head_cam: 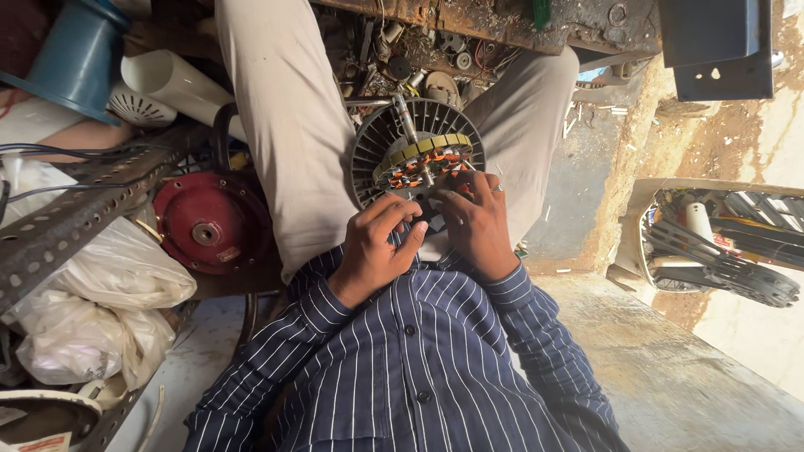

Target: The person repairs a fan motor by inserting small white strips into the stator slots and trimming the excess material with shears.

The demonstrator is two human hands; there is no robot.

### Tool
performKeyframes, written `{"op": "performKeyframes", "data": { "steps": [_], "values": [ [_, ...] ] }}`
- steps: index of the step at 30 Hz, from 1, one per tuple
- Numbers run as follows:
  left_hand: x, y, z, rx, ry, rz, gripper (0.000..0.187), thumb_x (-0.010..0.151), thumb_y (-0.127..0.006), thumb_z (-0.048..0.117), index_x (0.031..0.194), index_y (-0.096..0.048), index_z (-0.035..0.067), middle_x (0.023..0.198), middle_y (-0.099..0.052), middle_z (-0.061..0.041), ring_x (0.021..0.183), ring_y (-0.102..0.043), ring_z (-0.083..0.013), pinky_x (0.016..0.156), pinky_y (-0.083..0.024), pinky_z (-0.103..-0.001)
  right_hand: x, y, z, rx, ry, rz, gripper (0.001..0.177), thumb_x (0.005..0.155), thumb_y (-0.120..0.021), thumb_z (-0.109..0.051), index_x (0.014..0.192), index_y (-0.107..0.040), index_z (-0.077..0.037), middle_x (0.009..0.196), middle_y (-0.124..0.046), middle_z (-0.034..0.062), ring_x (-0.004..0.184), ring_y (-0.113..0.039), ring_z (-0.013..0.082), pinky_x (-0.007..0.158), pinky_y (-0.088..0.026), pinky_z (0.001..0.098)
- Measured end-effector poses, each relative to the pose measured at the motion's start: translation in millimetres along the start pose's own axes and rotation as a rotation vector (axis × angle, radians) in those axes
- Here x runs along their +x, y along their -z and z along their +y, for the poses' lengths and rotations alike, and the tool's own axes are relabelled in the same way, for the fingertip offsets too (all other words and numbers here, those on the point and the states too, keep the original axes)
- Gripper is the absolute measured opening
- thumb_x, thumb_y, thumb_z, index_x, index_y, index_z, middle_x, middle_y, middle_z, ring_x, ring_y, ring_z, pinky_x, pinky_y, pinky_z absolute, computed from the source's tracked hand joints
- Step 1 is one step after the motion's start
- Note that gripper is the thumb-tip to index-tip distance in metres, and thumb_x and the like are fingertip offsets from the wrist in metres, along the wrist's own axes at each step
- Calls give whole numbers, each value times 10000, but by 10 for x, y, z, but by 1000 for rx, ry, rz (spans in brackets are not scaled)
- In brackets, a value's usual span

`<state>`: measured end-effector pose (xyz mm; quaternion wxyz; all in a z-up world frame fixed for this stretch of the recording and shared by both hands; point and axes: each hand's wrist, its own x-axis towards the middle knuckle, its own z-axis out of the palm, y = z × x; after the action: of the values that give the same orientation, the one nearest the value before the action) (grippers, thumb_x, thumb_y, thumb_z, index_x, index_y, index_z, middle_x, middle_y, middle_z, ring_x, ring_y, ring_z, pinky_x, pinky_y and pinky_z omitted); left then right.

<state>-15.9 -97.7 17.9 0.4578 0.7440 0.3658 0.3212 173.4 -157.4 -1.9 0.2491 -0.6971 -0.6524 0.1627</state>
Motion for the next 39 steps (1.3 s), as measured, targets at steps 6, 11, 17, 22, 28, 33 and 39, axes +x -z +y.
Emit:
{"op": "performKeyframes", "data": {
  "steps": [6,11,17,22,28,33,39],
  "values": [
    [3,-11,-3,-24,-12,-38,141,919,-737,93,1016,-655,31,851,-611,-51,682,-609,-135,607,-513,-272,-120,69,60,128,16,75,219,767,-811,-42,959,-712,-76,1097,-638,101,1044,-585,303,884,-483,407],
    [34,-65,20,-314,65,-217,105,982,-700,87,989,-646,-3,899,-651,-73,735,-619,-138,658,-486,-252,-337,158,-9,1273,-514,-140,104,897,-792,-26,918,-706,28,873,-665,35,826,-597,94,756,-474,249],
    [-86,-156,-66,-723,216,-84,72,1041,-582,38,979,-561,8,1092,-590,-50,925,-618,-94,850,-550,-246,-132,365,25,320,-390,134,262,907,-754,-53,1165,-719,-21,888,-740,98,725,-737,148,599,-566,308],
    [-127,-105,-102,-842,267,100,103,996,-670,-32,1010,-575,6,1034,-667,-69,890,-648,-90,814,-548,-238,66,339,20,129,-283,-11,571,779,-835,-76,1307,-624,-26,860,-735,152,703,-723,277,643,-558,387],
    [-80,-61,65,-786,362,130,136,992,-704,2,1115,-680,-52,915,-731,-73,853,-715,-107,820,-594,-255,89,294,10,102,-347,-55,596,732,-851,-92,1284,-630,-53,833,-747,141,685,-728,297,639,-558,398],
    [-44,-48,145,-821,360,151,115,979,-718,6,1077,-694,-49,906,-733,-75,850,-716,-109,809,-598,-255,57,203,38,45,-282,25,376,758,-863,-112,1079,-676,-50,828,-743,136,718,-733,299,660,-564,400],
    [-43,-1,136,-806,297,156,115,974,-729,-4,1078,-689,-36,923,-739,-84,866,-727,-113,820,-610,-254,-53,276,159,90,-412,-31,238,872,-794,-75,1058,-659,-14,860,-760,150,623,-733,245,576,-549,361]
  ]
}}
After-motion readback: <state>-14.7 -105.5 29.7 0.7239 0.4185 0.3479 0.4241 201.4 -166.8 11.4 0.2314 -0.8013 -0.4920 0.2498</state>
